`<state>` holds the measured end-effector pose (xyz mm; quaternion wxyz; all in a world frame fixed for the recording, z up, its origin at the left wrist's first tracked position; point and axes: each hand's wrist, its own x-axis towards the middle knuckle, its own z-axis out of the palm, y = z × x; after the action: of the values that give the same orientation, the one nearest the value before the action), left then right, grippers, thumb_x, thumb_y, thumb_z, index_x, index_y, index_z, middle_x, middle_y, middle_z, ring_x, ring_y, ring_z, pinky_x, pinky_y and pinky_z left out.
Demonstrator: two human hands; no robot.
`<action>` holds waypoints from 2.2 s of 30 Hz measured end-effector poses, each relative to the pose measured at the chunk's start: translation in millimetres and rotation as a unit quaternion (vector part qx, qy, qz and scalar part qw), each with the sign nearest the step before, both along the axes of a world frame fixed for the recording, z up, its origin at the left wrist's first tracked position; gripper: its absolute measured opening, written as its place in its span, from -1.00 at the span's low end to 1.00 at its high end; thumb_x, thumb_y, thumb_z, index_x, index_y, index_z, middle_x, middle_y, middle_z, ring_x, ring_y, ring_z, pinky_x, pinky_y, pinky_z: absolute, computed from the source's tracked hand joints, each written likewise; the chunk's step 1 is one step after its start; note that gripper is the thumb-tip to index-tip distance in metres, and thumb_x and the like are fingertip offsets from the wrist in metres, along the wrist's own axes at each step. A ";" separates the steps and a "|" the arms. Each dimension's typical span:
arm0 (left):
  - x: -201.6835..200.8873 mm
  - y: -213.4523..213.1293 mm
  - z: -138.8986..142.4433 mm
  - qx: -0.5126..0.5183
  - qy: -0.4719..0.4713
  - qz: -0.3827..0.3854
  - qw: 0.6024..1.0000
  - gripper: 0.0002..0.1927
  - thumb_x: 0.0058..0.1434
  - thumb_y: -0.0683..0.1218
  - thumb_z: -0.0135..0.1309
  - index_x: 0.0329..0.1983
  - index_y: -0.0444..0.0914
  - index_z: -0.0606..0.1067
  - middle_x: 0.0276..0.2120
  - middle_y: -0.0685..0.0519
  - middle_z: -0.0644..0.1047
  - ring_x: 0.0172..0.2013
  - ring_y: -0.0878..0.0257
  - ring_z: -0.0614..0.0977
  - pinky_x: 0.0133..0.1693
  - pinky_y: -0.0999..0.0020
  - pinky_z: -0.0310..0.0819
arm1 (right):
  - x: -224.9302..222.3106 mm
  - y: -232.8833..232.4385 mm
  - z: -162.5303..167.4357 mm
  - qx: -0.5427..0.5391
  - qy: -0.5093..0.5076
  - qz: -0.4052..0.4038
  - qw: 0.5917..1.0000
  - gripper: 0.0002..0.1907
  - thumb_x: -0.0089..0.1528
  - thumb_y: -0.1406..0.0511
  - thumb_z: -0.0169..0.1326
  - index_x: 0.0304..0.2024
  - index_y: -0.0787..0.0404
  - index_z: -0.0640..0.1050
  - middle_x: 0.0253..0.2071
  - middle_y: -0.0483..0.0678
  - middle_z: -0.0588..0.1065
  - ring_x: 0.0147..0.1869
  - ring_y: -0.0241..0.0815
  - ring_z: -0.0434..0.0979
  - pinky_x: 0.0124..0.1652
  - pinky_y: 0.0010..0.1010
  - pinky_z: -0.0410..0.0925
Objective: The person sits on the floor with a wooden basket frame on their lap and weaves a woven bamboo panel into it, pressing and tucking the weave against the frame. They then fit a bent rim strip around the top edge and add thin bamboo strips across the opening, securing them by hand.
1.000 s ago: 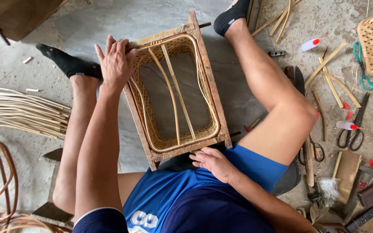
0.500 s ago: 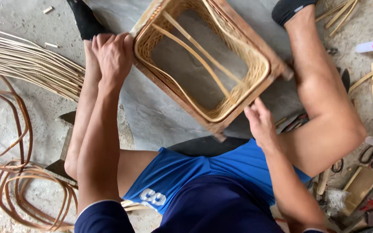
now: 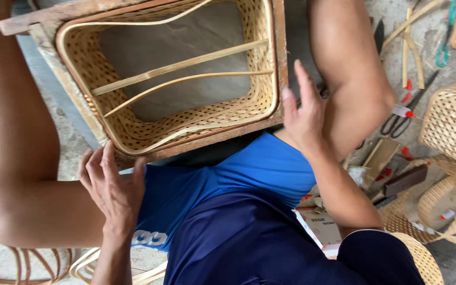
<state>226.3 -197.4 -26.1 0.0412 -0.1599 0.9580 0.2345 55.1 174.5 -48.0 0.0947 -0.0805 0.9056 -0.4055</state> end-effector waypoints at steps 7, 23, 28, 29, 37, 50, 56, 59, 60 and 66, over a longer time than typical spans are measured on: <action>-33.9 34.5 33.1 -0.107 -0.040 -0.084 0.990 0.13 0.03 0.22 0.45 0.51 -0.37 0.16 0.41 -0.51 0.11 0.40 -0.46 0.13 0.32 -0.42 0.01 | 22.9 -84.2 17.5 0.060 0.048 0.376 0.924 -0.15 0.02 0.18 0.41 0.28 0.36 0.41 0.22 0.10 0.41 0.23 0.10 0.44 0.14 -0.10 0.34; -64.5 38.7 -49.1 0.103 0.003 -0.291 0.951 -0.47 0.16 0.04 0.28 0.13 -0.32 0.51 -0.34 0.02 0.55 -0.34 0.14 0.62 -0.24 0.24 0.54 | 18.2 -99.2 -20.2 0.079 0.062 0.397 0.912 -0.40 0.02 0.23 0.40 0.10 0.20 0.57 -0.15 -0.10 0.45 -0.07 -0.10 0.44 -0.05 -0.19 0.32; -64.7 35.0 -55.5 0.083 0.073 -0.303 0.947 -0.56 0.26 0.01 0.22 0.12 -0.32 0.50 -0.06 -0.06 0.63 -0.09 0.11 0.69 -0.07 0.29 0.58 | 15.1 -96.5 -19.7 0.076 0.029 0.405 0.911 -0.42 0.02 0.22 0.38 0.09 0.20 0.59 -0.20 -0.13 0.45 -0.07 -0.08 0.42 -0.01 -0.20 0.36; -63.3 34.2 -55.6 0.077 0.075 -0.311 0.944 -0.56 0.28 0.01 0.22 0.12 -0.33 0.51 -0.03 -0.07 0.63 -0.06 0.11 0.69 -0.05 0.29 0.58 | 15.6 -96.6 -19.5 0.077 0.025 0.406 0.910 -0.43 0.03 0.22 0.38 0.09 0.20 0.59 -0.21 -0.13 0.44 -0.07 -0.09 0.42 -0.02 -0.20 0.35; -68.2 41.2 -44.9 0.087 -0.099 -0.322 0.937 -0.44 0.28 0.08 0.24 0.26 -0.30 0.50 -0.16 -0.04 0.62 -0.15 0.11 0.66 -0.11 0.20 0.57 | 8.6 -100.1 -4.6 0.066 0.008 0.390 0.918 -0.40 0.09 0.22 0.39 0.14 0.29 0.57 -0.12 -0.03 0.47 0.00 -0.06 0.43 0.01 -0.16 0.35; -226.2 -43.9 -28.7 -0.167 0.262 -0.252 0.917 -0.39 0.53 0.24 0.17 0.26 -0.36 0.38 0.02 -0.21 0.48 -0.03 -0.18 0.56 -0.01 -0.08 0.43 | 125.3 -53.9 -26.6 -0.319 -0.470 0.003 0.823 -0.57 0.35 0.36 0.04 0.23 0.41 0.33 0.31 0.16 0.42 0.40 -0.03 0.44 0.25 -0.27 0.39; -284.9 -71.3 -46.4 -0.128 0.132 -0.254 0.950 -0.52 0.64 0.17 -0.04 -0.32 -0.19 0.57 -0.55 -0.09 0.47 -0.54 -0.04 0.53 -0.43 0.05 0.45 | 108.5 -57.0 -73.6 -0.421 -0.453 -0.141 0.773 -0.64 0.29 0.33 0.05 0.10 0.37 0.47 0.16 0.14 0.50 0.30 -0.03 0.50 0.19 -0.19 0.44; -291.2 -87.5 -53.6 -0.069 0.129 -0.148 0.978 -0.53 0.57 0.16 -0.08 -0.29 -0.19 0.65 -0.58 -0.21 0.54 -0.56 -0.14 0.59 -0.45 -0.01 0.52 | 45.2 -59.9 -66.6 -0.372 -0.369 -0.098 0.846 -0.77 0.33 0.32 0.08 -0.07 0.40 0.52 -0.11 0.07 0.54 0.03 -0.09 0.58 0.08 -0.21 0.52; -290.7 -94.7 -59.0 -0.165 0.194 -0.183 0.950 -0.59 0.58 0.09 -0.10 -0.21 -0.20 0.65 -0.50 -0.18 0.57 -0.55 -0.10 0.59 -0.46 0.03 0.49 | 19.7 -63.0 -63.5 -0.353 -0.330 -0.058 0.874 -0.79 0.37 0.32 0.09 -0.14 0.43 0.52 -0.21 0.04 0.54 -0.07 -0.11 0.59 0.05 -0.21 0.54; -242.1 -102.0 -87.7 -0.260 0.278 -0.150 0.912 -0.72 0.55 -0.04 -0.08 0.05 -0.31 0.53 -0.31 -0.20 0.53 -0.51 -0.10 0.52 -0.51 0.03 0.41 | -137.0 -103.9 -52.2 0.017 -0.117 -0.101 0.988 -0.62 0.37 0.17 0.04 0.13 0.26 0.54 -0.39 0.15 0.51 -0.31 0.00 0.51 -0.26 -0.17 0.38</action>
<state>-15.7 -299.5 -113.7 -0.2351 0.0518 0.9706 0.0028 -81.9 70.7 -100.2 0.1597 0.0612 0.8984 -0.4045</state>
